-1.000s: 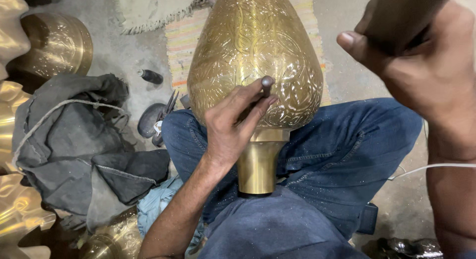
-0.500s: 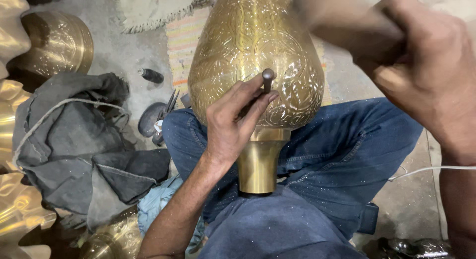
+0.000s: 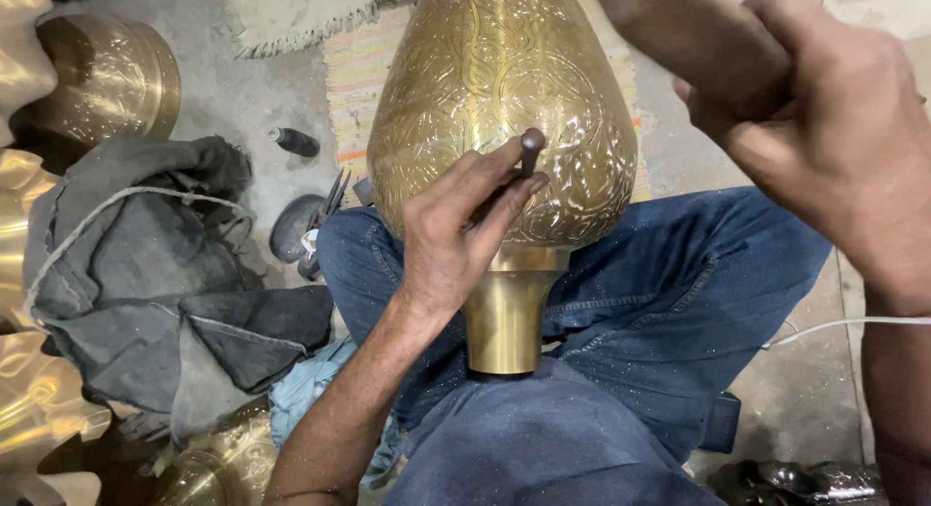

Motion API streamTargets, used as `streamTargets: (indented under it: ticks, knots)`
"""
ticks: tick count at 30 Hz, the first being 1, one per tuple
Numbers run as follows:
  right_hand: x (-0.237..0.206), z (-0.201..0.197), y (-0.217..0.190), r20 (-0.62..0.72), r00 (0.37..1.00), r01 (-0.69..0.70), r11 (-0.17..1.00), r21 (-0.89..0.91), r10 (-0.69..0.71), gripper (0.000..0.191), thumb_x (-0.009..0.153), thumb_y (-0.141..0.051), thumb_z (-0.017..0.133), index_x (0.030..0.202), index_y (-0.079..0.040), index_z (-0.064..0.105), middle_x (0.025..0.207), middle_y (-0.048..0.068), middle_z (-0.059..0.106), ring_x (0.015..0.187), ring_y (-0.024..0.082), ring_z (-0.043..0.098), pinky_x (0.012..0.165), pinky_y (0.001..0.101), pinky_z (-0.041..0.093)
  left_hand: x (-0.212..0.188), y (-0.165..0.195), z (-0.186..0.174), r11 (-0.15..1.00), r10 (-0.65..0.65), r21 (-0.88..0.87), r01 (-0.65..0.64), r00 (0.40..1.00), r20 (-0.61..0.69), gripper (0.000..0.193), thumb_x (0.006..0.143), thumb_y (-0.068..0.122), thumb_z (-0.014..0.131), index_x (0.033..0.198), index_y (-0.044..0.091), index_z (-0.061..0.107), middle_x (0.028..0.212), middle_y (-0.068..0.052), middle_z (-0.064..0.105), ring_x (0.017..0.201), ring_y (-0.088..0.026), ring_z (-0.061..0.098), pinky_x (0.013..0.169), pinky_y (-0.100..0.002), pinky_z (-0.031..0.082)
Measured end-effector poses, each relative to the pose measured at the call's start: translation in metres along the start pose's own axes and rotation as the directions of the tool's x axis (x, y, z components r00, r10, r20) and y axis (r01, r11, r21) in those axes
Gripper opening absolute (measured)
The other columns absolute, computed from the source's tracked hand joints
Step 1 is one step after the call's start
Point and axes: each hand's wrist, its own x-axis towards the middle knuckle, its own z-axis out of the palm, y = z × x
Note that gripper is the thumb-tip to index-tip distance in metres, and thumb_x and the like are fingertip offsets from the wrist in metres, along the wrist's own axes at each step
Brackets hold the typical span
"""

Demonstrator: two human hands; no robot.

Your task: The person sits cross-legged on the floor with a large engraved brass vessel resting on their lap. They hold a punch against the embossed floral pattern and strike it with a wooden mallet, repositioning the punch repeatedly to work the raised design across the vessel surface.

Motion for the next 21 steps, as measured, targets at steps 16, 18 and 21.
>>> streamTargets:
  ticks: [16, 18, 21]
  knots:
    - [-0.009, 0.013, 0.015, 0.000, 0.988, 0.152, 0.957, -0.248, -0.157, 0.027, 0.102, -0.013, 0.082, 0.109, -0.005, 0.057, 0.098, 0.009, 0.065, 0.096, 0.025, 0.071, 0.084, 0.0385, 0.056, 0.003, 0.001, -0.003, 0.999, 0.050, -0.010, -0.050, 0.999, 0.008, 0.034, 0.097, 0.010, 0.080, 0.128, 0.002, 0.068, 0.105, -0.009, 0.076, 0.094, -0.016, 0.077, 0.078, -0.027, 0.068]
    - [-0.008, 0.015, 0.018, 0.033, 0.979, 0.196, 0.886, -0.421, -0.201, 0.027, 0.101, -0.014, 0.085, 0.106, -0.006, 0.059, 0.095, 0.008, 0.065, 0.095, 0.025, 0.070, 0.084, 0.0399, 0.055, 0.004, 0.003, -0.004, 0.999, 0.048, 0.007, -0.048, 0.999, 0.005, 0.031, 0.096, 0.010, 0.081, 0.124, 0.003, 0.069, 0.104, -0.009, 0.076, 0.094, -0.016, 0.077, 0.079, -0.028, 0.067]
    - [-0.006, 0.017, 0.019, 0.055, 0.985, 0.171, 0.911, -0.376, -0.163, 0.027, 0.098, -0.016, 0.085, 0.104, -0.007, 0.061, 0.088, 0.009, 0.063, 0.089, 0.028, 0.068, 0.077, 0.0411, 0.054, 0.005, 0.006, -0.007, 0.999, 0.022, -0.028, -0.022, 1.000, 0.015, 0.035, 0.096, 0.009, 0.080, 0.128, 0.002, 0.068, 0.106, -0.010, 0.076, 0.094, -0.016, 0.077, 0.078, -0.028, 0.067]
